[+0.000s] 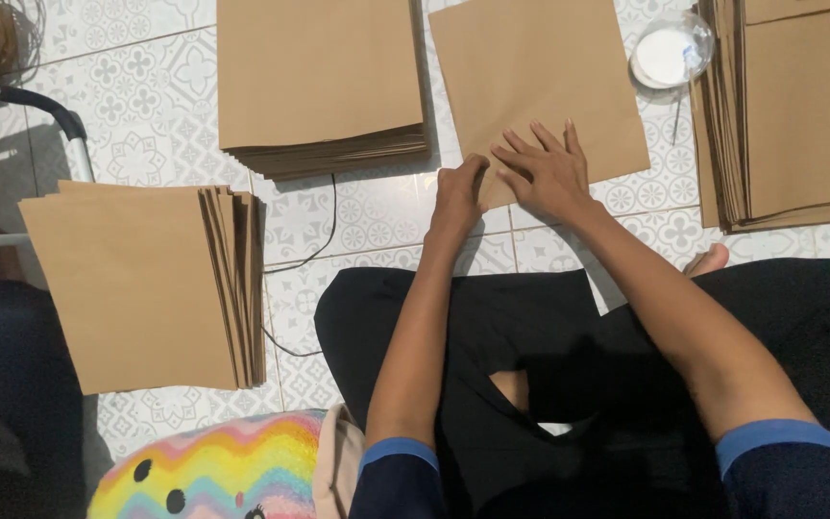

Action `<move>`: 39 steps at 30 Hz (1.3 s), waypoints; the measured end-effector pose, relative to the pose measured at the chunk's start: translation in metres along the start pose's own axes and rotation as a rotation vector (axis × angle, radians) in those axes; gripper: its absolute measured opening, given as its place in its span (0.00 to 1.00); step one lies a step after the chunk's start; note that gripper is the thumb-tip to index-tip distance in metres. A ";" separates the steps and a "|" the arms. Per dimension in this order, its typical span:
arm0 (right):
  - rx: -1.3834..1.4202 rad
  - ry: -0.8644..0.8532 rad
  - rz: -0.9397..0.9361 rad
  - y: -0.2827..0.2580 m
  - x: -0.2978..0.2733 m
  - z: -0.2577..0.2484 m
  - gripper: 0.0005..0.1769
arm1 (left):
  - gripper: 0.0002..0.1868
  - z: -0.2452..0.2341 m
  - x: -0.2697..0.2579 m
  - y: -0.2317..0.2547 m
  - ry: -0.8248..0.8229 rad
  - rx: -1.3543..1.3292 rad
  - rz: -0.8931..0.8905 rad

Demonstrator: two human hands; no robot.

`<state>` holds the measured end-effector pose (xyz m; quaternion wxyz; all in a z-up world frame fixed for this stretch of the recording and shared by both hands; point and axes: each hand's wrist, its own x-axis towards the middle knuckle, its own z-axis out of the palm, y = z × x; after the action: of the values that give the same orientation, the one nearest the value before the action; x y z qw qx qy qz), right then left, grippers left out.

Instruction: Applying glue to the bottom flaps of paper bags and folding them to seal the bottom.

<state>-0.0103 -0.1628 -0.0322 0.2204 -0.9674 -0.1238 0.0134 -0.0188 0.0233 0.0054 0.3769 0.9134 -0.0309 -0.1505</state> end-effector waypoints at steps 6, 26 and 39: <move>0.025 0.058 -0.021 -0.005 -0.005 0.002 0.19 | 0.37 0.011 0.009 -0.010 0.017 0.048 0.001; -0.453 0.189 -0.364 0.094 -0.055 0.004 0.44 | 0.36 0.031 0.011 -0.028 0.036 0.091 0.043; -0.166 -0.015 -0.306 0.013 -0.052 0.024 0.41 | 0.29 0.027 0.011 -0.019 0.055 0.057 0.021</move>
<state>-0.0595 -0.1769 -0.0613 0.1382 -0.9521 -0.2719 -0.0233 -0.0171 0.0170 -0.0285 0.3530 0.9272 -0.0344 -0.1204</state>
